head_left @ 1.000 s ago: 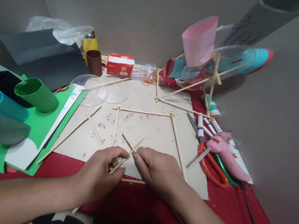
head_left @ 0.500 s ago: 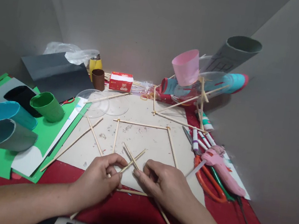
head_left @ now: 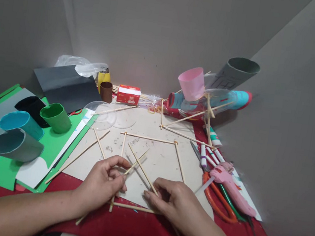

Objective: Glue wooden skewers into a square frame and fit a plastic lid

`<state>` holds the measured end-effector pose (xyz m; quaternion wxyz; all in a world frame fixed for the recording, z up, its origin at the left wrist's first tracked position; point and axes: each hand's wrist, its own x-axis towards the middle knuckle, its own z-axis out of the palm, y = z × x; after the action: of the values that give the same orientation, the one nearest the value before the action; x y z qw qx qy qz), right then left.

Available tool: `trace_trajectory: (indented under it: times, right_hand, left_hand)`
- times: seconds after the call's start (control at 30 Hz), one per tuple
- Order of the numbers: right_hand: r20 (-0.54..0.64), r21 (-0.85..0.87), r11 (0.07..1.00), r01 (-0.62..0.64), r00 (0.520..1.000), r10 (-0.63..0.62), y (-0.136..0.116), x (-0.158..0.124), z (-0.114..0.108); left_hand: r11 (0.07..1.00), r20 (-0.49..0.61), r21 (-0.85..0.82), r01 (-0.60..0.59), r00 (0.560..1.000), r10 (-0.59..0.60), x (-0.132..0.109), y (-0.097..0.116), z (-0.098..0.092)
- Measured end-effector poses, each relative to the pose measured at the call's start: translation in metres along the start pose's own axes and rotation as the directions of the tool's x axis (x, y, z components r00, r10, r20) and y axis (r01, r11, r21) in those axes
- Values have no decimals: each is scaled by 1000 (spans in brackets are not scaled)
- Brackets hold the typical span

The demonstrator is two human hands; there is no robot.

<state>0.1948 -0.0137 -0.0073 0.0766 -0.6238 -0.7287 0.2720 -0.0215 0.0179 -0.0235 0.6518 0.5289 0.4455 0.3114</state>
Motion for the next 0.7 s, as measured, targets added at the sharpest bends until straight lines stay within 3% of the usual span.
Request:
trace_trajectory:
  times: [0.7]
  right_hand:
    - [-54,86,993,85,995,-81,3,3,7]
  left_hand:
    - [998,27,-57,-9,1000,11,0,11,2]
